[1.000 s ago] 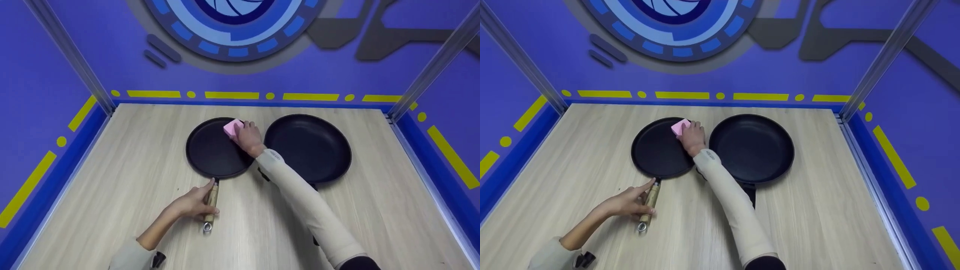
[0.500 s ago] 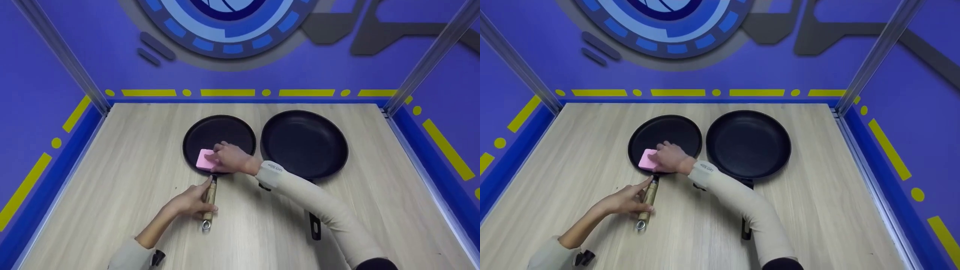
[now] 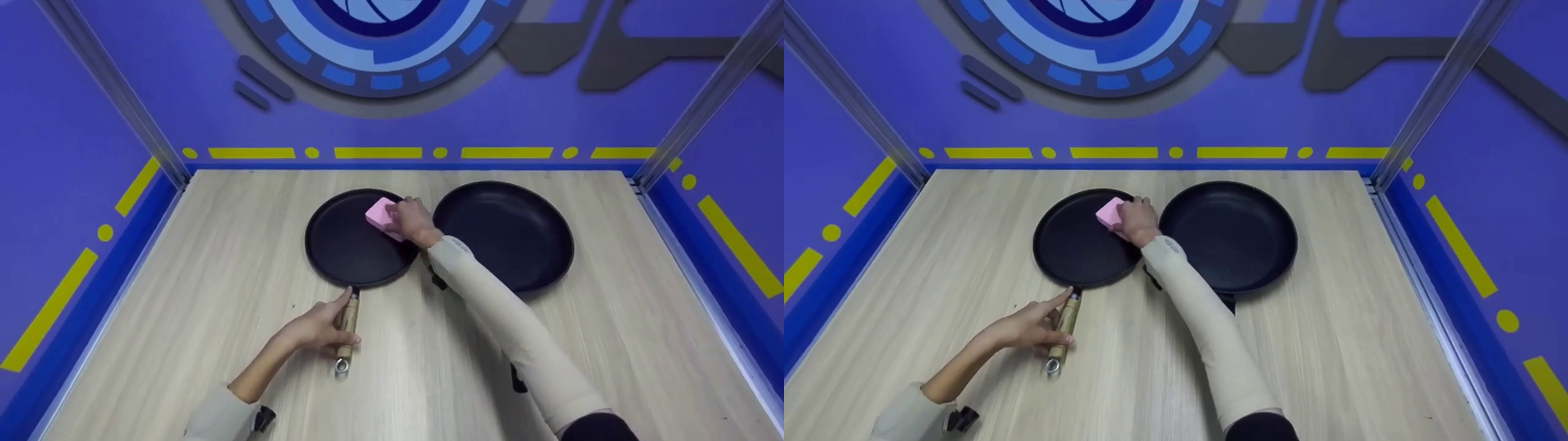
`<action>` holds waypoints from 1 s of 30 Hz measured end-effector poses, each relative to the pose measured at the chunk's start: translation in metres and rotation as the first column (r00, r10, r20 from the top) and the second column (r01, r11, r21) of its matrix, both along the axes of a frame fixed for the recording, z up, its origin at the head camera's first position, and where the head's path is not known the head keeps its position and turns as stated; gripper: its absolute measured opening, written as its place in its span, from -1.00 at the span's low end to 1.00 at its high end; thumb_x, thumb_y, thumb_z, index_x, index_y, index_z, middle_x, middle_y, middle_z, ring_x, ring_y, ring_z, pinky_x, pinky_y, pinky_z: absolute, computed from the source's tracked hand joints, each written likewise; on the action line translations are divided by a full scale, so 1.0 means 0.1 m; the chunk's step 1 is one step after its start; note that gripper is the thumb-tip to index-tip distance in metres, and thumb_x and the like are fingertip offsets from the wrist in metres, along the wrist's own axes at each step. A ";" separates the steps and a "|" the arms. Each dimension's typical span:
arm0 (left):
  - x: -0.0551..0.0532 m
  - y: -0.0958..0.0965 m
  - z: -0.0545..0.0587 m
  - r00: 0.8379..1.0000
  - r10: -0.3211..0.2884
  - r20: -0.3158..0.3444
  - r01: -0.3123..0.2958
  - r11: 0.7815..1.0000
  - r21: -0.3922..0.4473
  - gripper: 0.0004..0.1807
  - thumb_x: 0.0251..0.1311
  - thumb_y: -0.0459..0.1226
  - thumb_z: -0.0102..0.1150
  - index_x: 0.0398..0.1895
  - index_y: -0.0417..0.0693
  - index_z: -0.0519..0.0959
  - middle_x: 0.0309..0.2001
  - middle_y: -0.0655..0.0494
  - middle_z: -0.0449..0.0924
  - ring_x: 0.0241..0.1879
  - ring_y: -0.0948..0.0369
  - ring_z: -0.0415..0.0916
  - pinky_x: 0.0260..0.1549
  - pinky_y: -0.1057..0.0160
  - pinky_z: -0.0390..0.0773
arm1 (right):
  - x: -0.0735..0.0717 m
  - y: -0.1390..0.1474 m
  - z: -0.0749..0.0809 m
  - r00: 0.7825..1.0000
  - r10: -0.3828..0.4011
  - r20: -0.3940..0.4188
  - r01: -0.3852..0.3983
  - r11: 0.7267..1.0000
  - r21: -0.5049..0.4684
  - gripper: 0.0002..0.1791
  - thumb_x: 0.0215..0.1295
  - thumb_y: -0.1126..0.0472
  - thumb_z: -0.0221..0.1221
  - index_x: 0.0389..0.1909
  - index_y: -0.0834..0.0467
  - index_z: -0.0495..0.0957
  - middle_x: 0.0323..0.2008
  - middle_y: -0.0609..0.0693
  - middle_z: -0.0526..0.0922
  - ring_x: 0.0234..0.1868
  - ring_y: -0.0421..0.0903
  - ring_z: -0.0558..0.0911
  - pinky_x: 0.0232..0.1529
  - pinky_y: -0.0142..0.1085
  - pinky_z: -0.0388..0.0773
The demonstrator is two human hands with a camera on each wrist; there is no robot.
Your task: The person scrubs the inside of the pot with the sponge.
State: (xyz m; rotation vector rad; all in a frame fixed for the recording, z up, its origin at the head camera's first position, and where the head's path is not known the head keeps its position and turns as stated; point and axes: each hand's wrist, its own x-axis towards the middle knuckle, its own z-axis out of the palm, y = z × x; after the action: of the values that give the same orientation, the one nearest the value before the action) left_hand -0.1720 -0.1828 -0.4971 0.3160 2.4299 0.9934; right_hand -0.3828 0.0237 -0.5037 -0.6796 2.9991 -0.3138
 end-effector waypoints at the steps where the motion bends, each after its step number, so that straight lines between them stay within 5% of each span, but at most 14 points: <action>1: 0.00 0.00 0.00 1.000 0.001 0.003 -0.001 1.000 0.003 0.15 0.14 -0.22 0.50 0.61 -0.35 -0.08 -0.23 -0.17 0.68 -0.39 0.21 0.56 -0.11 0.13 0.62 | -0.01 0.00 -0.01 1.000 -0.019 0.022 0.019 1.000 0.002 -0.62 0.37 -0.04 0.31 -0.04 0.18 0.64 0.00 0.29 0.65 0.16 0.28 0.56 0.19 0.02 0.58; 6: -0.02 0.00 -0.01 1.000 -0.014 0.026 0.013 0.999 0.039 0.15 0.19 -0.23 0.47 0.61 -0.35 -0.15 -0.35 -0.06 0.66 -0.49 0.24 0.57 -0.28 0.27 0.61 | 0.14 -0.02 0.04 1.000 0.016 0.009 -0.016 0.997 0.076 -0.54 0.37 -0.11 0.30 0.02 0.19 0.65 0.07 0.30 0.62 0.18 0.24 0.56 0.18 0.06 0.62; 9: -0.02 0.01 -0.01 0.999 -0.027 0.016 0.026 0.999 0.045 0.15 0.19 -0.23 0.46 0.61 -0.36 -0.15 -0.34 -0.05 0.65 -0.46 0.24 0.58 -0.24 0.25 0.63 | 0.38 -0.04 0.07 0.991 0.136 -0.008 -0.134 0.986 0.095 -0.57 0.29 -0.11 0.37 -0.06 0.16 0.70 -0.04 0.20 0.71 0.09 0.16 0.62 0.10 0.02 0.66; 13: 0.00 0.01 0.00 1.000 -0.019 -0.010 0.019 1.000 0.022 0.14 0.16 -0.24 0.49 0.60 -0.37 -0.10 -0.33 -0.09 0.63 -0.42 0.20 0.57 -0.24 0.19 0.64 | 0.73 -0.12 0.04 0.929 0.368 -0.036 -0.366 0.929 0.045 -0.67 0.24 0.01 0.42 -0.06 0.10 0.73 -0.08 0.17 0.74 -0.02 0.17 0.65 -0.01 0.02 0.67; 17: 0.03 0.01 0.00 1.000 -0.008 -0.011 0.008 1.000 0.004 0.14 0.15 -0.23 0.50 0.61 -0.35 -0.07 -0.21 -0.18 0.61 -0.34 0.15 0.56 -0.18 0.14 0.63 | 0.90 -0.17 0.01 0.898 0.432 -0.085 -0.431 0.902 0.026 -0.68 0.21 0.10 0.44 -0.01 0.04 0.75 0.01 0.16 0.73 -0.01 0.18 0.64 0.01 0.03 0.65; 24: 0.04 0.02 0.00 1.000 -0.001 -0.009 0.001 1.000 0.007 0.14 0.15 -0.21 0.50 0.61 -0.32 -0.06 -0.17 -0.19 0.62 -0.33 0.17 0.56 -0.20 0.16 0.62 | 0.72 -0.04 0.03 0.910 0.412 0.040 -0.409 0.910 -0.071 -0.47 0.19 0.07 0.46 0.21 0.02 0.67 0.20 0.24 0.65 0.16 0.26 0.60 0.18 0.09 0.59; 30: 0.02 0.02 -0.01 1.000 0.015 0.016 -0.015 1.000 0.026 0.13 0.16 -0.25 0.48 0.62 -0.32 -0.10 -0.19 -0.16 0.62 -0.40 0.20 0.59 -0.29 0.21 0.67 | 0.35 0.15 0.03 0.972 0.235 -0.016 -0.236 0.970 -0.060 -0.56 0.21 0.17 0.45 0.13 0.09 0.70 0.06 0.20 0.71 0.11 0.19 0.67 0.14 0.02 0.64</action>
State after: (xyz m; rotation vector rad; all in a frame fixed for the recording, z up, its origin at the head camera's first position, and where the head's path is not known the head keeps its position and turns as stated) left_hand -0.1700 -0.1813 -0.4984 0.2984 2.4103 1.0314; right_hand -0.3482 0.0383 -0.5006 -1.0336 2.8847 -0.3916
